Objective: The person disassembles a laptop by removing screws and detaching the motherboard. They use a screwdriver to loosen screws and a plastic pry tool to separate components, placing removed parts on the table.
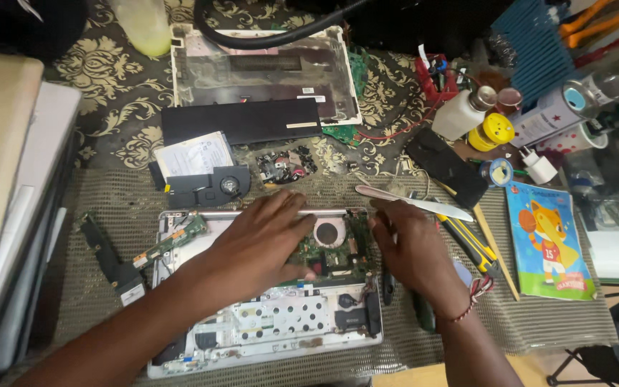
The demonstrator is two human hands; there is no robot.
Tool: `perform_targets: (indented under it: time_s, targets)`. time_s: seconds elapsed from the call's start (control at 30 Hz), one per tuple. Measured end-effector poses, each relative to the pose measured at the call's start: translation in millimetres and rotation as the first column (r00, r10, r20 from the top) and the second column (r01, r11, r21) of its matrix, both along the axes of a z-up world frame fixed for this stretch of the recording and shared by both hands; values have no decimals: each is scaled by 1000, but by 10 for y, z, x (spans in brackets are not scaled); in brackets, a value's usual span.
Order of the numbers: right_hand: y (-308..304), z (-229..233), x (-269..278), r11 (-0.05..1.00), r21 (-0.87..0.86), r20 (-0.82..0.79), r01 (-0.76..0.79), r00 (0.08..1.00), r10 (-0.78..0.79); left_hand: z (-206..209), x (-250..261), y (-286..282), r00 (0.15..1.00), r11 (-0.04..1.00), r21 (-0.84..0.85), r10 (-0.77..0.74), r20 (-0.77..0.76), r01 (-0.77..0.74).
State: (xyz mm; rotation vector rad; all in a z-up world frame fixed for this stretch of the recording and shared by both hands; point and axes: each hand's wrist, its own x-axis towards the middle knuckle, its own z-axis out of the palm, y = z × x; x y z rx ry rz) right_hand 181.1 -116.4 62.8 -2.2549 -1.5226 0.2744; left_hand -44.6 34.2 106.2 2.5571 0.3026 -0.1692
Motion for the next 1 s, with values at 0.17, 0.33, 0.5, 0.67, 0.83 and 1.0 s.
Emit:
perform_targets:
  time_s: [0.17, 0.33, 0.5, 0.67, 0.83, 1.0]
  targets:
    - [20, -78, 153, 994, -96, -68, -51, 997, 45, -814, -286, 23, 973, 867, 495, -66, 220, -53]
    - [29, -121, 217, 997, -63, -185, 36, 982, -47, -806, -374, 73, 961, 662, 746, -156, 229, -71]
    - [62, -61, 231, 975, -160, -456, 156, 864, -213, -968, -316, 126, 928, 845, 535, -206, 309, 9]
    - [32, -103, 357, 997, -62, -409, -37, 913, 9, -817, -285, 204, 940, 832, 554, -217, 262, 38]
    - [28, -181, 396, 986, -140, -392, -92, 919, 30, -737, -228, 215, 942, 836, 548, -211, 260, 36]
    - [-12, -272, 405, 983, -131, -298, -129, 951, 85, -676, -228, 253, 950, 840, 541, -201, 238, 42]
